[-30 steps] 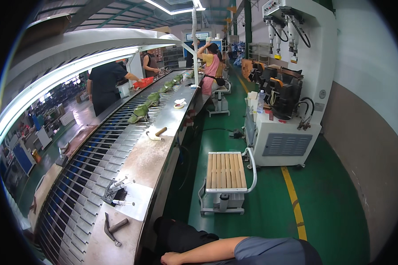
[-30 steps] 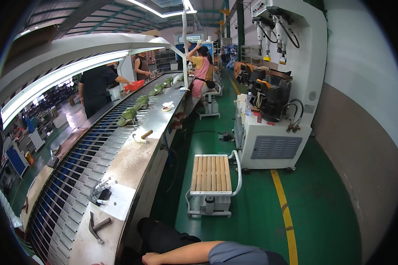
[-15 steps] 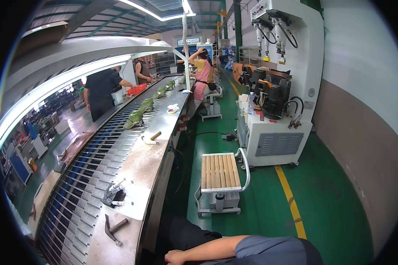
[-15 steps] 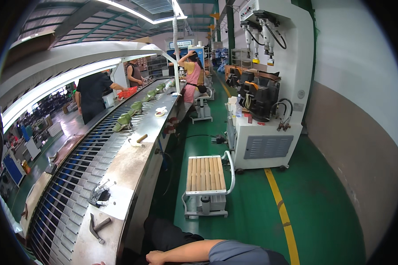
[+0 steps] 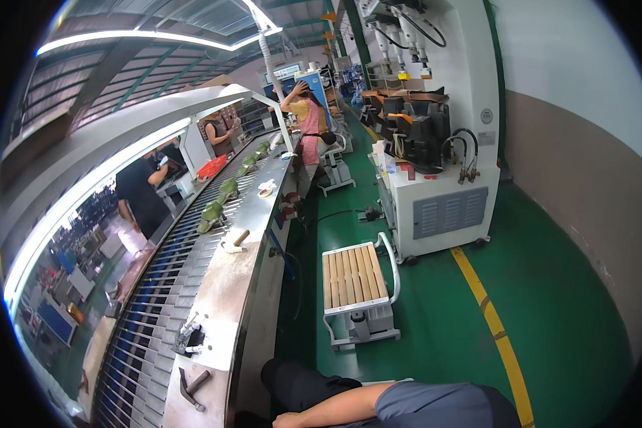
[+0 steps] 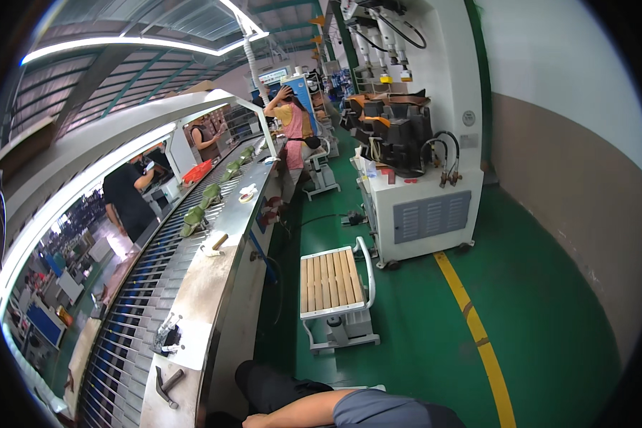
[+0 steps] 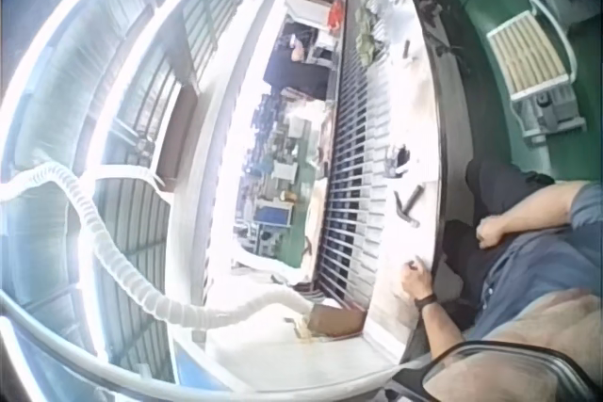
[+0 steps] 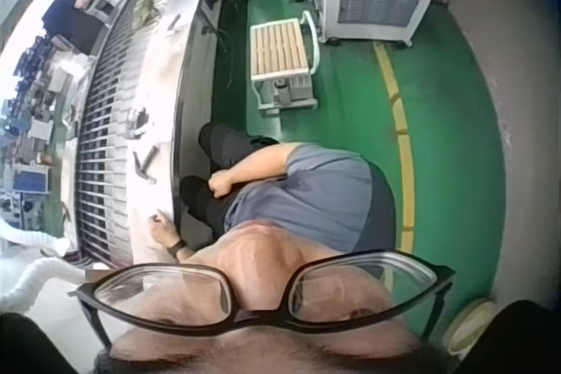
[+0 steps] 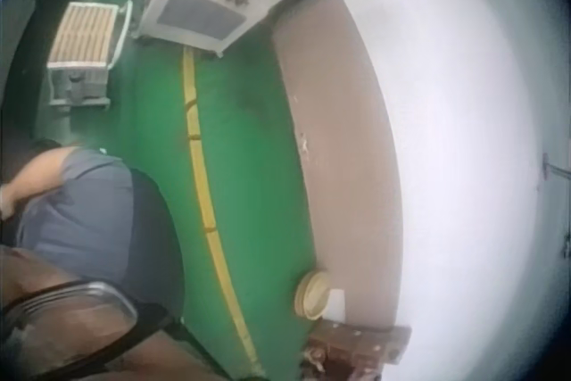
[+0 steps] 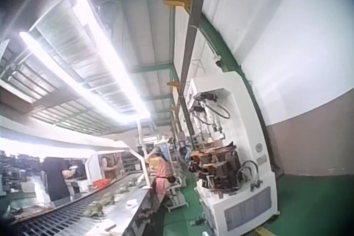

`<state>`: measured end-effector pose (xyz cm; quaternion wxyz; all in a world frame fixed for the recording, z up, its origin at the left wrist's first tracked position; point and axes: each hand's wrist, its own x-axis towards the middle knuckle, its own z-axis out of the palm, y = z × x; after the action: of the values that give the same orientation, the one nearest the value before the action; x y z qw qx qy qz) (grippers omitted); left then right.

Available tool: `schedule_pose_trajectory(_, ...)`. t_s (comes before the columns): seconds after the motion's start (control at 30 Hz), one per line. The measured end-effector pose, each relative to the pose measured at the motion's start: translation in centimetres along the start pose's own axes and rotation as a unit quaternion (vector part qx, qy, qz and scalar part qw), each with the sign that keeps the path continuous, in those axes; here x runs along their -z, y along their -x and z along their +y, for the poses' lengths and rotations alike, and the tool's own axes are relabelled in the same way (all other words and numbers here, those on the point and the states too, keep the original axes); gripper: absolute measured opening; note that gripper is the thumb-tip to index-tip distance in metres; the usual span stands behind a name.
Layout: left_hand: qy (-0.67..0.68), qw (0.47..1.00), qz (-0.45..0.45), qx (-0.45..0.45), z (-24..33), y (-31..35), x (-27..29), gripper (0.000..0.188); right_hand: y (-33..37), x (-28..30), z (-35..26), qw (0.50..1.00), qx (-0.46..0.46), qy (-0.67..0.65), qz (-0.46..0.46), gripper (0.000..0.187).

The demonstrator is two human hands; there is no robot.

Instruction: The person uses a hammer to repeatedly strike a dark shoe component against a workbench.

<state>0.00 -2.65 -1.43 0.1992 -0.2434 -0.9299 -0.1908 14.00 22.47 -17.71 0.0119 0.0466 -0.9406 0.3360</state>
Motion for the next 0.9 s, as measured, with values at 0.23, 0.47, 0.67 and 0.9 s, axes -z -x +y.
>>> schedule_pose_trajectory(0.23,-0.039,0.999,0.0,-0.006,-1.4,-0.3,-1.1,0.05,0.5,1.5,-1.3,0.999,-0.023,-0.008,-0.028,0.033)
schedule_pose_trajectory(0.47,-0.053,0.998,-0.006,-0.015,-1.5,-0.6,-1.0,0.051,0.8,2.5,-2.1,0.999,-0.016,-0.029,-0.007,0.034)
schedule_pose_trajectory(0.67,-0.043,0.999,-0.022,-0.008,-1.1,-0.6,-1.2,0.051,0.9,2.7,-1.6,0.997,-0.009,-0.07,0.026,0.036)
schedule_pose_trajectory(0.9,-0.038,0.999,-0.034,0.019,-0.1,-0.8,-1.3,0.048,2.4,5.2,-2.6,0.991,-0.037,-0.122,0.042,0.035)
